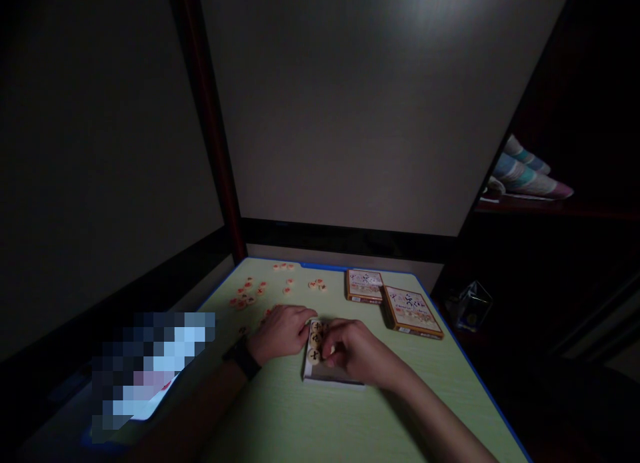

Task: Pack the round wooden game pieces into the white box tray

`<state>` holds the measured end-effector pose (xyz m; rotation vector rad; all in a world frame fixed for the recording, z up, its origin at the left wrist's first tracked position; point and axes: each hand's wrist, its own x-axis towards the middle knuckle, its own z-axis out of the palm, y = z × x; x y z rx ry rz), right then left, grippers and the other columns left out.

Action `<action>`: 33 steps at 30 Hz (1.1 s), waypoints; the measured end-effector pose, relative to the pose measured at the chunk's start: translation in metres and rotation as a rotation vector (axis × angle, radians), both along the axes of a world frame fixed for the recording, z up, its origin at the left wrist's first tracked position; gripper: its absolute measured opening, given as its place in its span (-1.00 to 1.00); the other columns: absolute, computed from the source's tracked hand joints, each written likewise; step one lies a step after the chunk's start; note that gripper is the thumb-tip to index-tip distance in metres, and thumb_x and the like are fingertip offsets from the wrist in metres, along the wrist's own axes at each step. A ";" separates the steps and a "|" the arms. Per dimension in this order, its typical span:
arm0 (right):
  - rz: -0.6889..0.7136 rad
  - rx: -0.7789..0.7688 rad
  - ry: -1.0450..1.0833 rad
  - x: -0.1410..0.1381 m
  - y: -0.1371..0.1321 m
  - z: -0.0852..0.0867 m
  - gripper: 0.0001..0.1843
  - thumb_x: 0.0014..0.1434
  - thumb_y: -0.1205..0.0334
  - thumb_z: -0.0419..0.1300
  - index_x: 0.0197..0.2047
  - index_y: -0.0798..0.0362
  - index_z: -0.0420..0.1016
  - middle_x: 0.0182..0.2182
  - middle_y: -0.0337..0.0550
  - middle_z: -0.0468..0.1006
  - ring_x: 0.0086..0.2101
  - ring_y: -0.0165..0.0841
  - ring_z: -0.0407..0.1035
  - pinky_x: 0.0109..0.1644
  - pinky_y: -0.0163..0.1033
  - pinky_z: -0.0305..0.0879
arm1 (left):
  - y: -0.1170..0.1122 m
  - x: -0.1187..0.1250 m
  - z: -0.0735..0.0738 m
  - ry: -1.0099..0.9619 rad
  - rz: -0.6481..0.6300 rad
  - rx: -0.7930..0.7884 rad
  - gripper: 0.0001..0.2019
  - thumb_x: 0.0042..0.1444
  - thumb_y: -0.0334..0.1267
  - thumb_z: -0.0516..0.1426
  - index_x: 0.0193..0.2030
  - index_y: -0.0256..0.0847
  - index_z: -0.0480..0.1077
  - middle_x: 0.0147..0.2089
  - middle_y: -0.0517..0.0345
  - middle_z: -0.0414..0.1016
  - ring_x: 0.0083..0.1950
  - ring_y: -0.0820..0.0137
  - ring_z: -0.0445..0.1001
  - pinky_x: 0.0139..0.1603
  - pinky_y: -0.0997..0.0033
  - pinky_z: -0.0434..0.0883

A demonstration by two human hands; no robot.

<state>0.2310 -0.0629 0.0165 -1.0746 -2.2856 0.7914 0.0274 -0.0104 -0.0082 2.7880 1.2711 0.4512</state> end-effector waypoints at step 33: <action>-0.102 0.117 -0.344 -0.019 -0.007 -0.022 -0.78 0.14 0.37 0.21 -0.10 0.05 0.48 -0.11 -0.06 0.60 -0.09 -0.22 0.46 -0.03 -0.26 0.27 | -0.001 0.000 0.000 0.019 0.002 -0.003 -0.83 0.12 -0.38 0.05 -0.25 -0.17 0.47 -0.27 0.06 0.58 -0.21 0.25 0.55 -0.19 0.33 0.38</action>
